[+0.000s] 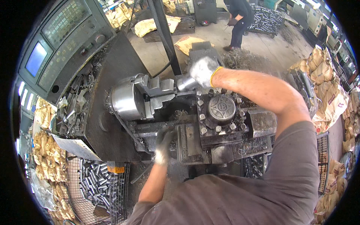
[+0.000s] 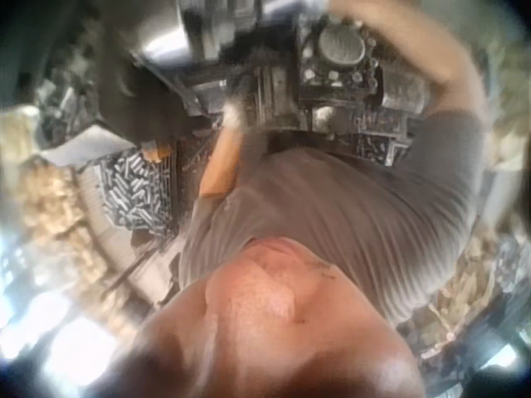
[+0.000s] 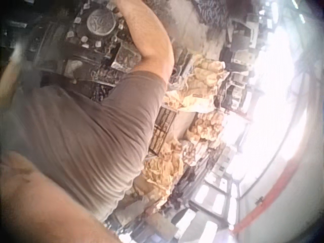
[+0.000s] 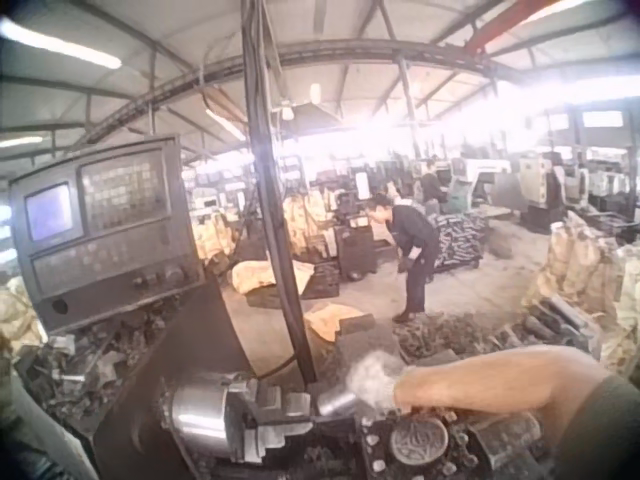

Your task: The person repeatedly loads cylindrical metal tubes into a lathe chuck, operates the machine, and removes the processed parts. The finished pieces are placed into a wire basket nearby.

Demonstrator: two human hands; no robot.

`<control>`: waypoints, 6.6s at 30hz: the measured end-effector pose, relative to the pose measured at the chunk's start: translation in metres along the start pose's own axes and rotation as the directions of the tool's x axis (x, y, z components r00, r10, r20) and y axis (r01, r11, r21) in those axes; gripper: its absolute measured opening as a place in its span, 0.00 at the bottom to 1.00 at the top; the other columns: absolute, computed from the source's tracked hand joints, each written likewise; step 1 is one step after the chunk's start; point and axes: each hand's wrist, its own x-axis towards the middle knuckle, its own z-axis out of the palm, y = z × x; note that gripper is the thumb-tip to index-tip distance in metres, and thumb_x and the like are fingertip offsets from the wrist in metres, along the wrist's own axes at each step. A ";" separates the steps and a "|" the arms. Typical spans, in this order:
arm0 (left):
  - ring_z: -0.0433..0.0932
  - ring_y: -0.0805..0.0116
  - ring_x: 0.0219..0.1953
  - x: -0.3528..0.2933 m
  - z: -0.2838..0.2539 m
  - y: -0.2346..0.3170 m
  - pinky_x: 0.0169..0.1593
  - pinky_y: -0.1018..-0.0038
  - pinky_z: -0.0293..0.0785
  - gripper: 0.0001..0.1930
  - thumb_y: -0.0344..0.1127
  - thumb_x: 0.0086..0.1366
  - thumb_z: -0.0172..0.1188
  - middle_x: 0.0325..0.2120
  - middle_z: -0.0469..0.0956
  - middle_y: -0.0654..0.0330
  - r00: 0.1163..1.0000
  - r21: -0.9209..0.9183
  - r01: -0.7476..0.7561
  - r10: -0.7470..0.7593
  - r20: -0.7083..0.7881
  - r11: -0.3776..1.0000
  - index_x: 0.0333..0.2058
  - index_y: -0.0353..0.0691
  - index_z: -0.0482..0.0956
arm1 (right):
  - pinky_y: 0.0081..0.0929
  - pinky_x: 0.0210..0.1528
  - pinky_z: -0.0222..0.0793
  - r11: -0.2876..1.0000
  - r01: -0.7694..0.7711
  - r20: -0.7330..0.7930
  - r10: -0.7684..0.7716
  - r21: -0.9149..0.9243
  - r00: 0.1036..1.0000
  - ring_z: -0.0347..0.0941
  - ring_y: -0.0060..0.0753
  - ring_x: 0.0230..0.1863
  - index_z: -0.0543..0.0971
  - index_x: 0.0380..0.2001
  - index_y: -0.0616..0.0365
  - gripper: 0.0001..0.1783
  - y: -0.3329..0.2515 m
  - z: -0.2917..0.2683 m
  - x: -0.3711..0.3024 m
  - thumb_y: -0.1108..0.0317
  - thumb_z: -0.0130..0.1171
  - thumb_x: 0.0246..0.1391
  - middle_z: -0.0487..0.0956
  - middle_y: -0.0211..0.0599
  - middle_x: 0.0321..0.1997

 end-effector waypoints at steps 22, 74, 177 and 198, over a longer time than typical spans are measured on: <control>0.64 0.73 0.19 -0.127 -0.313 0.015 0.25 0.72 0.61 0.20 0.55 0.77 0.48 0.18 0.68 0.73 0.694 -0.545 -0.013 -0.384 -0.608 0.839 0.27 0.55 0.71 | 0.42 0.50 0.82 0.651 -0.031 0.162 -0.143 0.759 0.976 0.86 0.50 0.47 0.77 0.62 0.63 0.45 -0.046 0.006 0.064 0.50 0.75 0.41 0.87 0.54 0.51; 0.87 0.60 0.36 -0.270 -0.204 -0.089 0.45 0.65 0.81 0.10 0.39 0.69 0.68 0.34 0.87 0.50 0.778 0.558 0.362 0.087 -0.622 0.746 0.44 0.40 0.86 | 0.26 0.47 0.82 -0.219 0.205 -0.211 -0.002 0.954 0.977 0.85 0.26 0.43 0.83 0.52 0.68 0.17 -0.225 -0.041 -0.178 0.80 0.65 0.59 0.88 0.40 0.44; 0.89 0.53 0.40 -0.738 -1.293 0.074 0.40 0.55 0.82 0.31 0.62 0.71 0.63 0.45 0.86 0.62 -0.370 -0.469 0.881 0.530 -0.763 -0.060 0.67 0.57 0.70 | 0.40 0.49 0.81 0.477 0.617 -0.003 -0.792 -0.626 0.610 0.85 0.51 0.50 0.84 0.51 0.66 0.20 -1.544 -0.224 0.769 0.66 0.61 0.59 0.86 0.54 0.53; 0.83 0.46 0.54 -0.730 -0.580 0.008 0.55 0.54 0.81 0.31 0.32 0.46 0.78 0.49 0.83 0.51 -0.305 0.130 0.722 0.482 -0.821 0.679 0.53 0.39 0.80 | 0.25 0.40 0.79 0.025 0.143 0.046 -0.988 0.989 -0.145 0.82 0.28 0.36 0.84 0.45 0.69 0.15 -1.163 -0.366 -0.093 0.68 0.65 0.60 0.84 0.38 0.36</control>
